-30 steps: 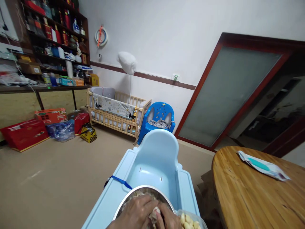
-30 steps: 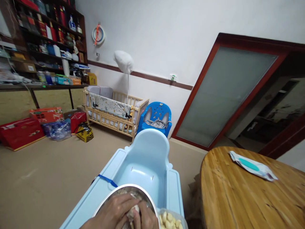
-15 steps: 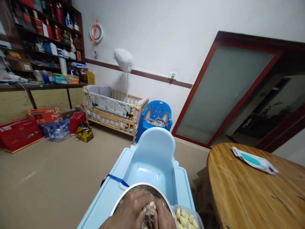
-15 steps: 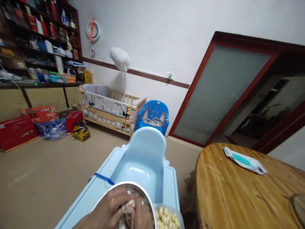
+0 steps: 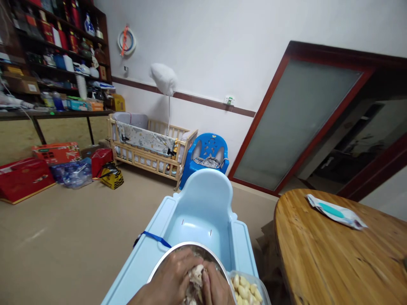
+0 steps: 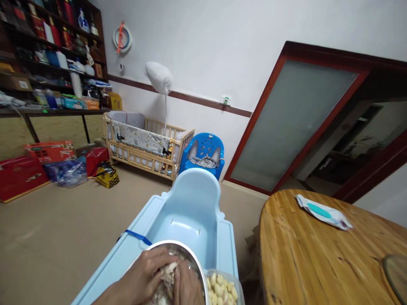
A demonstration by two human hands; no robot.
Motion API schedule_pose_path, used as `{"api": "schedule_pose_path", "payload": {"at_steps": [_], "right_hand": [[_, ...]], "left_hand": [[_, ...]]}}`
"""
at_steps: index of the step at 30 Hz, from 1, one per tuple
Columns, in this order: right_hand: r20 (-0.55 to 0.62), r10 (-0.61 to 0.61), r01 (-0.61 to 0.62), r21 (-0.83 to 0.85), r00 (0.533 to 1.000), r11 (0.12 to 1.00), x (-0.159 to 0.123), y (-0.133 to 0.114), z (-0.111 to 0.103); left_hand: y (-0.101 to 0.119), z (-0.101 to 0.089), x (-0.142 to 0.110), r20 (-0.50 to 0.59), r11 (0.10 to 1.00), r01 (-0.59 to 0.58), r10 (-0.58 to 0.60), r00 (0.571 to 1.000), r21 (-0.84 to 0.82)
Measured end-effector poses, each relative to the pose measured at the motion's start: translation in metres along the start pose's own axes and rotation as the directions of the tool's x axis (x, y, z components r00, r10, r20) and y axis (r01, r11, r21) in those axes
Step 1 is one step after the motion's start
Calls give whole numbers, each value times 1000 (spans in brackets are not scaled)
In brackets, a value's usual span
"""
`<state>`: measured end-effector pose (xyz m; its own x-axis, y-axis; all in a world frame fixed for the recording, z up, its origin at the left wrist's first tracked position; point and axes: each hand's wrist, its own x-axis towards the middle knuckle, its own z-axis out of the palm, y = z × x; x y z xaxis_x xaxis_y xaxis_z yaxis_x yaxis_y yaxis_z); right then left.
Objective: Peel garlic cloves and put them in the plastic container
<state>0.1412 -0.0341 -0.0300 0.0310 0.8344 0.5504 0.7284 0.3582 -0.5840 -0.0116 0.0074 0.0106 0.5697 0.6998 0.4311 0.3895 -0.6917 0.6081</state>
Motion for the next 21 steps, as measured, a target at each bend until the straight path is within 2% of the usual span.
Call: {"api": "schedule_pose_path", "payload": {"at_steps": [3, 5, 11, 13, 17, 21], "right_hand": [[14, 70, -72, 148, 997, 986, 7, -8, -6], [66, 141, -153, 248, 988, 957, 10, -10, -10], [277, 333, -429, 455, 901, 781, 9, -1, -11], [268, 340, -431, 484, 901, 761, 9, 4, -9], [175, 300, -347, 493, 938, 798, 9, 9, -7], [124, 340, -352, 529, 932, 772, 11, 7, -10]], "left_hand": [[1, -3, 3, -27, 997, -10, 8, 1000, -75], [1, -4, 4, -30, 994, -5, 2, 1000, -111], [0, -3, 3, -16, 988, 11, -13, 1000, -152], [-2, -3, 3, -31, 986, 5, -10, 999, -165], [-3, -4, 4, -47, 982, 17, -26, 999, -190], [-2, -5, 4, -45, 979, 13, -22, 999, -202]]}}
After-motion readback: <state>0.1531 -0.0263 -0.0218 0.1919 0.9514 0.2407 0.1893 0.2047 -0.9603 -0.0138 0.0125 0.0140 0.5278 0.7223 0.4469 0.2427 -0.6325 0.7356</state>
